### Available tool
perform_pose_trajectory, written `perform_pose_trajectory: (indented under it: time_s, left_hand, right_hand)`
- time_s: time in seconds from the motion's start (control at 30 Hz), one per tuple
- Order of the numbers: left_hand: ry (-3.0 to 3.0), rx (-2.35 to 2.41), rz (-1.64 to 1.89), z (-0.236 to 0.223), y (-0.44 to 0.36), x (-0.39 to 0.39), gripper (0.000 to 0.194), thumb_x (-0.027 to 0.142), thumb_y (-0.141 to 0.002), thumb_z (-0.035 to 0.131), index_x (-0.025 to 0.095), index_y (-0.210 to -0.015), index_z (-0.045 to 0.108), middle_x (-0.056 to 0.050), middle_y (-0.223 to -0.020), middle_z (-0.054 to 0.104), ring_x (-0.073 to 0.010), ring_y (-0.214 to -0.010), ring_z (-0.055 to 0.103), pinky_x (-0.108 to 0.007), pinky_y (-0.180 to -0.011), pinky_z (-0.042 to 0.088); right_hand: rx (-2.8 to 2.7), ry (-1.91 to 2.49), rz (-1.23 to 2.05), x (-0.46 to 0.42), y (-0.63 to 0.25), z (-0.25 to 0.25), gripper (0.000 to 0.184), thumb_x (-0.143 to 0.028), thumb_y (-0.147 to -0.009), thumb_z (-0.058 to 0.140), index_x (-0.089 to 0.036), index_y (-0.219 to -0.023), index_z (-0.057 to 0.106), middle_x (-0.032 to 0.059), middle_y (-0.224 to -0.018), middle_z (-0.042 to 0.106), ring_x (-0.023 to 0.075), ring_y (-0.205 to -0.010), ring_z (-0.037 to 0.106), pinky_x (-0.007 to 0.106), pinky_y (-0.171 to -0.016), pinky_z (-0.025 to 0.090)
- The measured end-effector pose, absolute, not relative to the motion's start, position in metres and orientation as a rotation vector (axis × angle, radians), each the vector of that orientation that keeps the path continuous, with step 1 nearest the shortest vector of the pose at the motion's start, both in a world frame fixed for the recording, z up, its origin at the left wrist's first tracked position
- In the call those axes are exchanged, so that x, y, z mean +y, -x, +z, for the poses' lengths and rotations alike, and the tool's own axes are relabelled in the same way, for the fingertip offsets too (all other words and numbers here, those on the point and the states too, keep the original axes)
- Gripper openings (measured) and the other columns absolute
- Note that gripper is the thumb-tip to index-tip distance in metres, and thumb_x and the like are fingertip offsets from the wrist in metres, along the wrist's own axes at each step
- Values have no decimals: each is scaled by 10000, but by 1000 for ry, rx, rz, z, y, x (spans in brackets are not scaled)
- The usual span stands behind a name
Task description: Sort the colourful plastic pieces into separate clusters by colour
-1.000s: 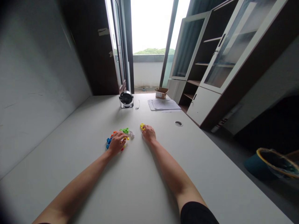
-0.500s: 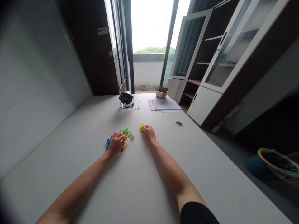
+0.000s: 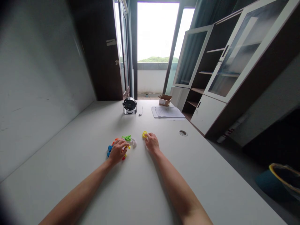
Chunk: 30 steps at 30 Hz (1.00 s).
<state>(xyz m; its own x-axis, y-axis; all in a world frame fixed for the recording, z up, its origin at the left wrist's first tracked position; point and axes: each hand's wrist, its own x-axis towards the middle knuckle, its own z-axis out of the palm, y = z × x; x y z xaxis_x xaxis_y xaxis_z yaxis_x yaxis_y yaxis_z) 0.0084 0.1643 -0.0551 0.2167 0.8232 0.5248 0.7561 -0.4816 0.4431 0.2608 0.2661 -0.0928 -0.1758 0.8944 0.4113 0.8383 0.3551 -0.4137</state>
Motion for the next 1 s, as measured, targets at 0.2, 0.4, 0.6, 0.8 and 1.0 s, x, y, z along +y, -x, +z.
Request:
perform_pose_trajectory:
  time_s: [0.2, 0.4, 0.6, 0.8, 1.0]
  left_hand:
    - [-2336, 1458, 1180, -44, -18, 157, 173, 154, -885, 571, 251, -937, 705, -42, -1008, 681, -232, -1048, 586, -438, -1046, 426]
    - [-2302, 1444, 1178, -42, -22, 154, 162, 181, -903, 566, 254, -945, 705, -46, -1014, 682, -239, -1044, 592, -441, -1015, 441]
    - [-2302, 1430, 1159, -47, -23, 153, 174, 190, -907, 562, 259, -954, 714, -54, -1019, 687, -242, -1030, 602, -445, -989, 458]
    - [-2347, 1451, 1183, -56, -15, 157, 197, 144, -879, 579, 267, -958, 711, -43, -1034, 688, -234, -1039, 605, -453, -1025, 442]
    - [-2340, 1552, 1229, -55, -9, 159, 226, 122, -871, 568, 260, -992, 700, -52, -1044, 673, -228, -1029, 591, -434, -1001, 449]
  right_hand:
    - [-2022, 1490, 183, 259, -266, -100, 326, -242, -919, 571, -274, -1236, 641, 54, -1173, 624, 199, -1064, 575, 314, -982, 430]
    - [-2117, 1482, 106, 258, -262, -104, 385, -268, -884, 617, -272, -1269, 616, 73, -1238, 608, 233, -1146, 537, 353, -1029, 399]
    - [-2131, 1509, 108, 259, -262, -102, 380, -282, -882, 608, -256, -1261, 612, 79, -1238, 610, 234, -1153, 540, 353, -1023, 406]
    - [-2062, 1501, 96, 252, -259, -92, 412, -256, -877, 608, -245, -1289, 591, 87, -1217, 622, 230, -1135, 555, 357, -1019, 419]
    - [-2037, 1201, 147, 228, -230, -67, 233, -220, -933, 529, -243, -1128, 655, 73, -1145, 661, 231, -1104, 579, 401, -1014, 443]
